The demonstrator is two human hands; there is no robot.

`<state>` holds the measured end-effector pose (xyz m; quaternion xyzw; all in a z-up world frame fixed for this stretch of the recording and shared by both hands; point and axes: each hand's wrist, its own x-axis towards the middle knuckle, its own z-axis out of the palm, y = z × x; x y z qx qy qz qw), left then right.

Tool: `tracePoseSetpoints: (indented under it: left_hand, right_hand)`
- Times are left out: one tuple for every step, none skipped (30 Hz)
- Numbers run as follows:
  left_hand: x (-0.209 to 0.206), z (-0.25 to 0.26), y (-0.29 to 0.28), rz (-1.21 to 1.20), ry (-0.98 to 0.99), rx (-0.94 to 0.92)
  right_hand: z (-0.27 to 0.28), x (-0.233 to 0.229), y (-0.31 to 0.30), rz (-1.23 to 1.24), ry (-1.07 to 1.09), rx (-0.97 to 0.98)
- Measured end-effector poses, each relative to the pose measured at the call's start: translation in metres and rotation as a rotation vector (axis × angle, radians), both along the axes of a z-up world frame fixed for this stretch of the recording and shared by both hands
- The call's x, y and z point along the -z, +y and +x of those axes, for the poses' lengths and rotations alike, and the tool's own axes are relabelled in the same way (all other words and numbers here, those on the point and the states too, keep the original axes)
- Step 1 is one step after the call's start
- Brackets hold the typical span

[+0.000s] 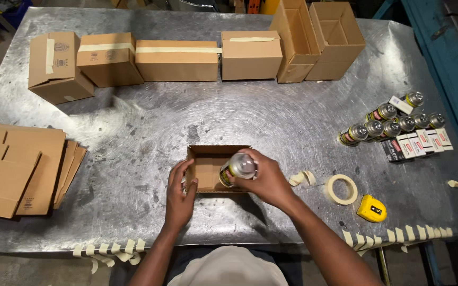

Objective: The person assembles small cardboard boxes, places a metal container inside each, and seals them with strips of tape by hand at a workstation.

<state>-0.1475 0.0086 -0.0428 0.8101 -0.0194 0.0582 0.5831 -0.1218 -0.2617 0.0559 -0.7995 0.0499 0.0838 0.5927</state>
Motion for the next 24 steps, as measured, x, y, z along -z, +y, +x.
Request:
tracePoseSetpoints:
  left_hand:
    - [-0.006, 0.0, -0.002, -0.022, 0.049, 0.011]
    - [-0.013, 0.0, -0.003, -0.044, 0.098, 0.022]
    - [-0.01, 0.001, -0.003, -0.05, 0.096, 0.019]
    - [-0.008, 0.002, -0.002, -0.054, 0.093, 0.031]
    - [-0.005, 0.001, 0.0, -0.054, 0.093, 0.041]
    - [-0.008, 0.002, 0.0, -0.058, 0.094, 0.037]
    - [-0.01, 0.0, 0.0, -0.028, 0.095, 0.053]
    - [-0.012, -0.002, 0.001, 0.002, 0.096, 0.069]
    - [-0.02, -0.004, 0.003, 0.005, 0.098, 0.065]
    - [-0.027, -0.005, 0.004, 0.01, 0.092, 0.078]
    - [-0.034, -0.006, 0.004, 0.013, 0.084, 0.094]
    - [-0.035, -0.006, 0.006, 0.015, 0.086, 0.093]
    - [-0.035, -0.005, 0.008, 0.033, 0.127, 0.104]
    - [-0.036, -0.004, 0.009, 0.05, 0.169, 0.116]
    - [-0.036, -0.004, 0.011, 0.05, 0.169, 0.117]
    - [-0.035, -0.004, 0.012, 0.052, 0.18, 0.133]
    - [-0.035, -0.003, 0.013, 0.053, 0.191, 0.149]
    - [-0.034, 0.0, 0.014, 0.053, 0.191, 0.151]
    - [-0.033, 0.002, 0.015, 0.046, 0.205, 0.161]
    - [-0.031, 0.004, 0.016, 0.04, 0.219, 0.171]
    - [-0.031, 0.005, 0.016, 0.04, 0.221, 0.174]
    - [-0.03, 0.007, 0.017, 0.048, 0.214, 0.189]
    - [-0.029, 0.008, 0.017, 0.056, 0.207, 0.205]
    - [-0.032, 0.01, 0.018, 0.057, 0.208, 0.21]
  right_hand:
    - [0.009, 0.013, 0.009, -0.172, 0.021, -0.083]
    - [0.018, 0.026, 0.018, -0.344, 0.043, -0.165]
    - [0.024, 0.037, 0.025, -0.351, 0.041, -0.168]
    - [0.032, 0.049, 0.033, -0.519, 0.004, -0.246]
    - [0.038, 0.061, 0.042, -0.682, -0.032, -0.325]
    - [0.046, 0.078, 0.048, -0.685, -0.032, -0.33]
    - [0.052, 0.096, 0.054, -0.799, -0.049, -0.366]
    - [0.058, 0.115, 0.06, -0.912, -0.066, -0.403]
    - [0.059, 0.118, 0.066, -0.908, -0.067, -0.406]
    - [0.06, 0.121, 0.071, -0.921, -0.045, -0.405]
    - [0.061, 0.123, 0.075, -0.935, -0.023, -0.401]
    - [0.067, 0.152, 0.071, -0.933, -0.022, -0.402]
    - [0.074, 0.181, 0.067, -0.974, -0.034, -0.411]
    - [0.08, 0.209, 0.062, -1.014, -0.045, -0.419]
    - [0.084, 0.214, 0.061, -1.014, -0.044, -0.418]
    - [0.088, 0.218, 0.06, -0.983, 0.054, -0.462]
    - [0.092, 0.223, 0.057, -0.951, 0.152, -0.505]
    - [0.094, 0.213, 0.058, -0.952, 0.154, -0.503]
    - [0.096, 0.204, 0.06, -0.964, 0.169, -0.534]
    - [0.098, 0.195, 0.062, -0.975, 0.184, -0.565]
    - [0.103, 0.195, 0.059, -0.974, 0.187, -0.564]
    - [0.109, 0.196, 0.057, -0.944, 0.212, -0.58]
    - [0.115, 0.196, 0.054, -0.913, 0.236, -0.595]
    - [0.117, 0.195, 0.055, -0.911, 0.24, -0.592]
